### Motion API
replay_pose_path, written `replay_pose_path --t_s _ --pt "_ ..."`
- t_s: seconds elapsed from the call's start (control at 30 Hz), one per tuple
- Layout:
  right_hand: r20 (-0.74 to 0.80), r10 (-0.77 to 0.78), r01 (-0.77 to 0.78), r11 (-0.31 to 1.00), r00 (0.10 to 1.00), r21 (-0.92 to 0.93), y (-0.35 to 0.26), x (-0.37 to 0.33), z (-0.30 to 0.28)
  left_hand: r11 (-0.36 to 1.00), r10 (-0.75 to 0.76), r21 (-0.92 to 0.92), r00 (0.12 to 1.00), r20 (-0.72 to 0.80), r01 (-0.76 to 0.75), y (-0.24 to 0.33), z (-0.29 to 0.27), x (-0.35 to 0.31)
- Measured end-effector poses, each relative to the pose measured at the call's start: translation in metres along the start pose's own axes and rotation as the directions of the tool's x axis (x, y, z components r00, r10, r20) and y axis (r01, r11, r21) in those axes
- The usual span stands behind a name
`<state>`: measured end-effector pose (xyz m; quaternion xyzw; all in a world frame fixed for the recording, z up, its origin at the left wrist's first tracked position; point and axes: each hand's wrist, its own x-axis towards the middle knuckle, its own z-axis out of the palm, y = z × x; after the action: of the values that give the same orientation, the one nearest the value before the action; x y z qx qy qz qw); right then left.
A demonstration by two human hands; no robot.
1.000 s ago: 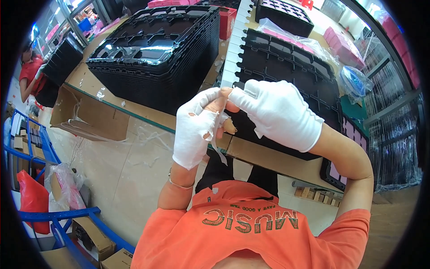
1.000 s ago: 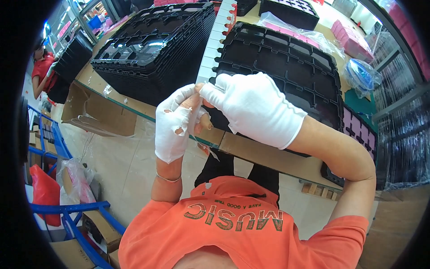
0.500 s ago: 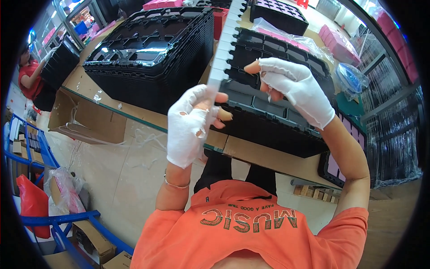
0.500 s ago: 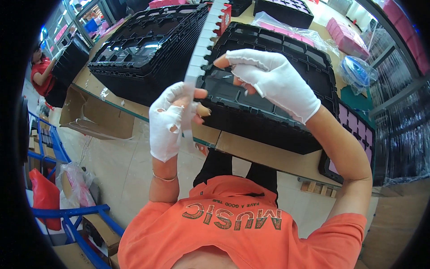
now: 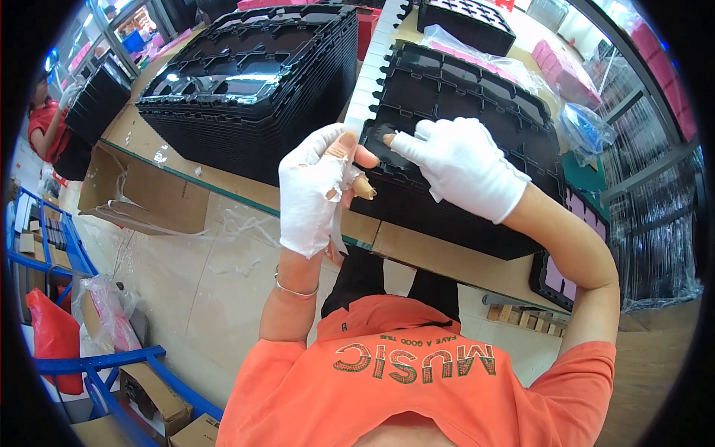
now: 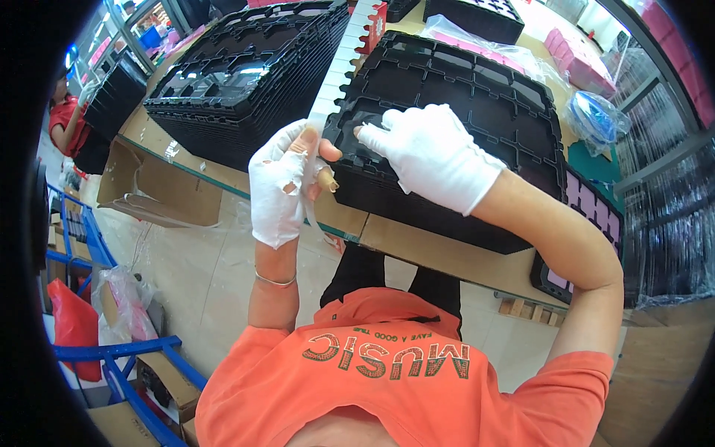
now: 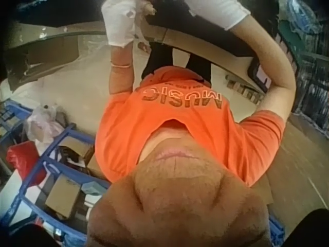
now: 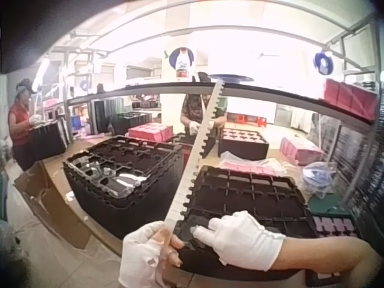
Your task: The person applies adhesive stickers onto black plastic trays by hand, fits pink foam inserts onto the trays, and stacks the assembled trays on the table.
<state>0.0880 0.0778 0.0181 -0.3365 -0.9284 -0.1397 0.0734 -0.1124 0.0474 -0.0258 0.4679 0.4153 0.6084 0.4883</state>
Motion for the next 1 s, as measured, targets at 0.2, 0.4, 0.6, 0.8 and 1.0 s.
replay_pose_path --t_s 0.2,0.4,0.6,0.8,1.0 --pt "0.412 0.466 -0.520 0.126 0.783 0.845 0.006 0.016 -0.016 0.998 -0.040 -0.054 0.998 0.046 0.043 -0.001 0.005 -0.004" --pt "0.472 0.420 -0.459 -0.139 0.775 0.878 0.007 0.020 -0.008 0.997 -0.064 -0.035 0.995 0.071 0.067 -0.002 0.014 -0.008" --pt "0.455 0.448 -0.443 -0.138 0.770 0.886 0.005 0.018 -0.014 0.993 0.049 0.110 0.998 0.044 -0.053 -0.001 0.020 -0.013" --pt "0.497 0.402 -0.461 -0.191 0.769 0.867 0.008 0.011 -0.016 0.981 0.051 0.180 0.994 0.096 -0.068 -0.001 0.022 -0.008" --pt "0.514 0.410 -0.446 -0.258 0.753 0.857 0.025 0.017 -0.015 0.580 0.567 0.665 0.819 0.086 -0.471 -0.021 0.006 0.007"
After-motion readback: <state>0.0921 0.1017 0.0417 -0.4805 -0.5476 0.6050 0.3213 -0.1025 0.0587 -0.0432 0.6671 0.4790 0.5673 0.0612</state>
